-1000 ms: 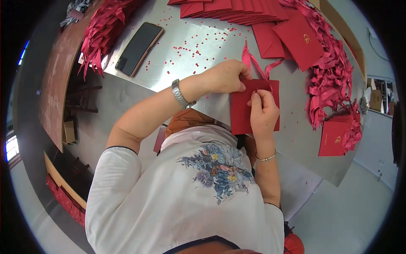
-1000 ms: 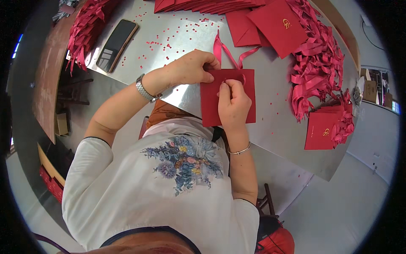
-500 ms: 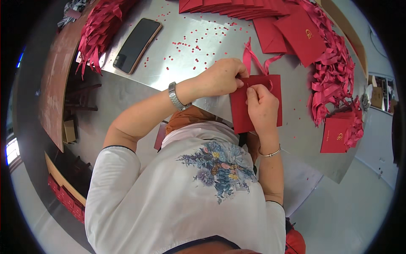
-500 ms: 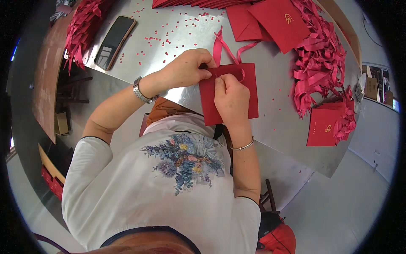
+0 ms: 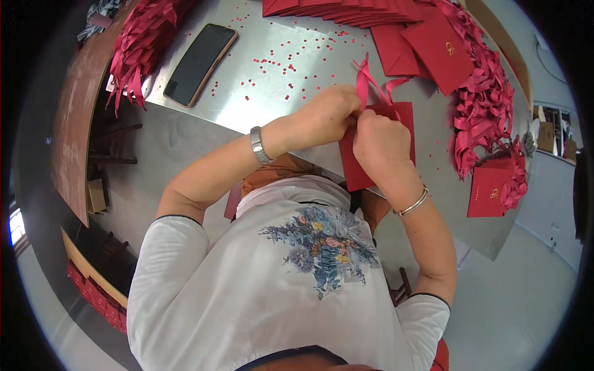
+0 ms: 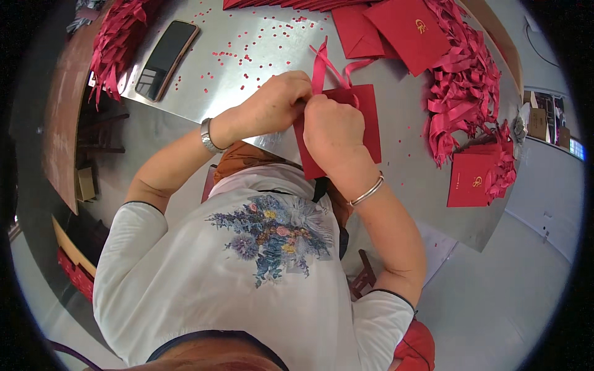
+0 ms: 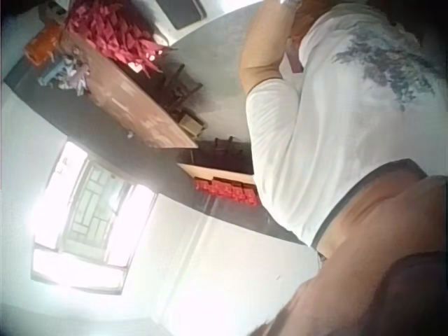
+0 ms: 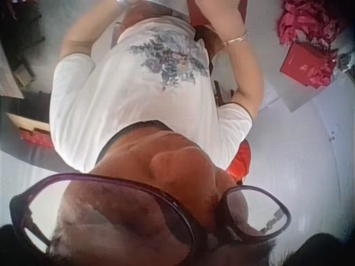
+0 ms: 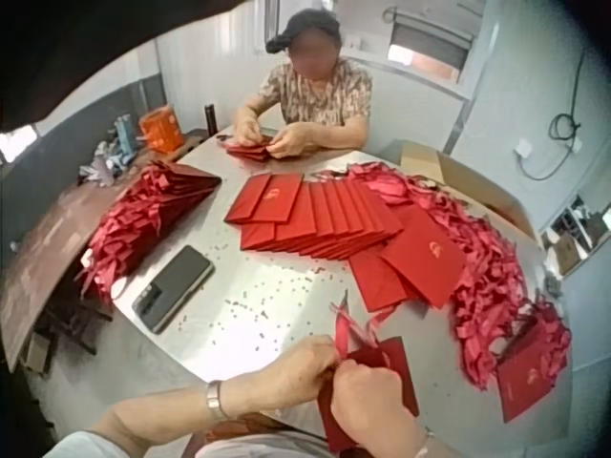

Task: The person attaches ribbon handles to paper gift bags by threading ribbons through the slots on each bag by hand.

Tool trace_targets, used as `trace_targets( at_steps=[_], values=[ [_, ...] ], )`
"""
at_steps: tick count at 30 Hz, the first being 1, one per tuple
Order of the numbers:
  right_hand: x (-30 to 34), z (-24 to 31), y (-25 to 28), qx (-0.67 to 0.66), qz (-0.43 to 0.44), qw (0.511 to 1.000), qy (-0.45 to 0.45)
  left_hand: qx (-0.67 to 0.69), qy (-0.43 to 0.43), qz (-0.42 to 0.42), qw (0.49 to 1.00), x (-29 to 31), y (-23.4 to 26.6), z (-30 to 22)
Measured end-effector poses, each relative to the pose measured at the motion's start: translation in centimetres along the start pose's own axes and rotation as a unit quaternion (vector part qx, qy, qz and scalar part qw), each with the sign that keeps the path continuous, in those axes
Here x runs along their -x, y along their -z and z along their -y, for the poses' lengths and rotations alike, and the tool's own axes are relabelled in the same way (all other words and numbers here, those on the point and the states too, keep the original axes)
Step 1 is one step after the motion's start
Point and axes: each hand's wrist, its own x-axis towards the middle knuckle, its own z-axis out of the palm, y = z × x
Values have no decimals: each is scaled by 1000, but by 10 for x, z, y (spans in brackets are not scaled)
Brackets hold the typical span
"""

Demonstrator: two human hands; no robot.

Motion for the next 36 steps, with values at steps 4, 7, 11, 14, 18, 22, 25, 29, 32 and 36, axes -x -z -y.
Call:
trace_targets(
  at_steps=[4, 7, 11, 14, 18, 22, 25, 29, 32, 36],
  values=[
    [-13, -18, -9, -143, -7, 990, -3, 30, 25, -25, 999, 2, 0, 5],
    [-10, -16, -10, -137, -42, 989, -22, 35, 18, -37, 999, 1, 1, 8],
    [-8, -10, -5, -35, -47, 998, 19, 33, 36, -1, 999, 1, 6, 9],
    [-8, -24, -7, -85, -79, 993, 37, 31, 68, 2, 997, -3, 4, 8],
    [6, -27, -9, -200, -117, 972, 24, -11, 75, -9, 997, -4, 2, 3],
    [13, -33, -25, -400, -87, 909, -73, -7, 135, 30, 990, -14, 5, 2],
    [14, -29, -25, -287, -113, 951, -20, 27, 168, 26, 985, -15, 5, -1],
    [11, -24, -20, -227, -113, 967, -11, 14, 182, 35, 983, -18, 5, 1],
    [6, -24, -18, -221, -82, 971, -42, 14, 193, 49, 980, -17, 7, 0],
    [-2, -31, -18, -275, -41, 959, -45, 27, 174, 33, 984, -14, 7, -2]
  ],
)
